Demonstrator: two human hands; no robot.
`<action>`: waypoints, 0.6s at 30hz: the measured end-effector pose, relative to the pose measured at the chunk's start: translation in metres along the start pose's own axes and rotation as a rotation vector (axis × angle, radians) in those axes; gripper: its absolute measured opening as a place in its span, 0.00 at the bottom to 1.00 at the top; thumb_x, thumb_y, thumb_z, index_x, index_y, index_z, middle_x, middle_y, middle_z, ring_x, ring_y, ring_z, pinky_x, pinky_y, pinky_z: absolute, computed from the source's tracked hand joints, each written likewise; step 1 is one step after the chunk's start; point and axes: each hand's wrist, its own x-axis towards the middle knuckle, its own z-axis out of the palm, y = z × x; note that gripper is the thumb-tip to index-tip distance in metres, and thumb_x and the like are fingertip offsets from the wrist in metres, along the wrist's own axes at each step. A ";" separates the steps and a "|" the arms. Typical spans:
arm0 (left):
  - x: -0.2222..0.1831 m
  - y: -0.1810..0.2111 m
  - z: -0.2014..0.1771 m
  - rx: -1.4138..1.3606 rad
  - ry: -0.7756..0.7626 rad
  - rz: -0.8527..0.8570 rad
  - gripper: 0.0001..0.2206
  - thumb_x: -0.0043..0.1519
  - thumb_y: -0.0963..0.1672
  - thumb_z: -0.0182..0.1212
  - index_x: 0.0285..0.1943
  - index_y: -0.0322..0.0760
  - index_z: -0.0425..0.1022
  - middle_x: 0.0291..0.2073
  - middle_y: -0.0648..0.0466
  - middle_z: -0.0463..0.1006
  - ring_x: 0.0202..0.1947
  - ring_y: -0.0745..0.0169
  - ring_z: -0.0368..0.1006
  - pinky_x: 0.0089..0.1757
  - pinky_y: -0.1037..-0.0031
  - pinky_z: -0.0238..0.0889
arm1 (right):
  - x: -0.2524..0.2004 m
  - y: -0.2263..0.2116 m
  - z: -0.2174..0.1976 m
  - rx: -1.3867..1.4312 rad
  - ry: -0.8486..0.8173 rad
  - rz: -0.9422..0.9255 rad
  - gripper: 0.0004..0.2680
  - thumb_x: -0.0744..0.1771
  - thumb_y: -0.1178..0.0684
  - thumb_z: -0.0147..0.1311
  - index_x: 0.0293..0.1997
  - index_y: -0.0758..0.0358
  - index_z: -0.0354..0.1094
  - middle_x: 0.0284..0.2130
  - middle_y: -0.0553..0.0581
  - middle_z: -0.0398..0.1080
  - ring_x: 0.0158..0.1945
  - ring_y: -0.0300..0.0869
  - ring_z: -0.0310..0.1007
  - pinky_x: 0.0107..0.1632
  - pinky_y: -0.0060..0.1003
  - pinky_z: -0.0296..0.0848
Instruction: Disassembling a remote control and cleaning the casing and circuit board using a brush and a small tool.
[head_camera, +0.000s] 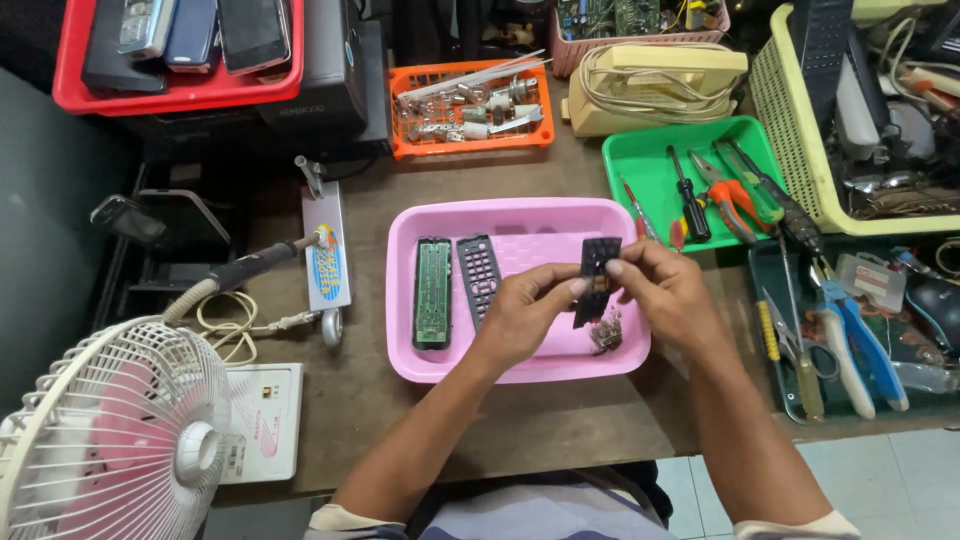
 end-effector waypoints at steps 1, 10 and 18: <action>0.002 0.007 -0.013 0.001 0.004 0.002 0.10 0.65 0.40 0.63 0.53 0.31 0.82 0.37 0.44 0.83 0.37 0.62 0.77 0.41 0.69 0.77 | 0.008 0.000 -0.002 0.001 -0.004 -0.002 0.04 0.68 0.59 0.58 0.42 0.70 0.75 0.27 0.64 0.77 0.32 0.44 0.78 0.35 0.40 0.80; 0.006 -0.001 -0.072 1.476 0.325 0.275 0.13 0.59 0.44 0.71 0.49 0.36 0.78 0.35 0.49 0.79 0.37 0.52 0.79 0.37 0.65 0.75 | 0.031 0.004 -0.015 0.331 0.045 0.081 0.03 0.71 0.59 0.53 0.41 0.67 0.67 0.25 0.61 0.74 0.29 0.43 0.80 0.33 0.39 0.83; -0.005 0.004 -0.047 1.289 0.139 0.187 0.18 0.62 0.43 0.67 0.59 0.32 0.74 0.39 0.41 0.80 0.35 0.41 0.80 0.34 0.54 0.76 | 0.022 0.012 -0.018 0.466 0.092 0.150 0.05 0.70 0.55 0.55 0.45 0.66 0.68 0.23 0.55 0.71 0.21 0.36 0.74 0.20 0.28 0.76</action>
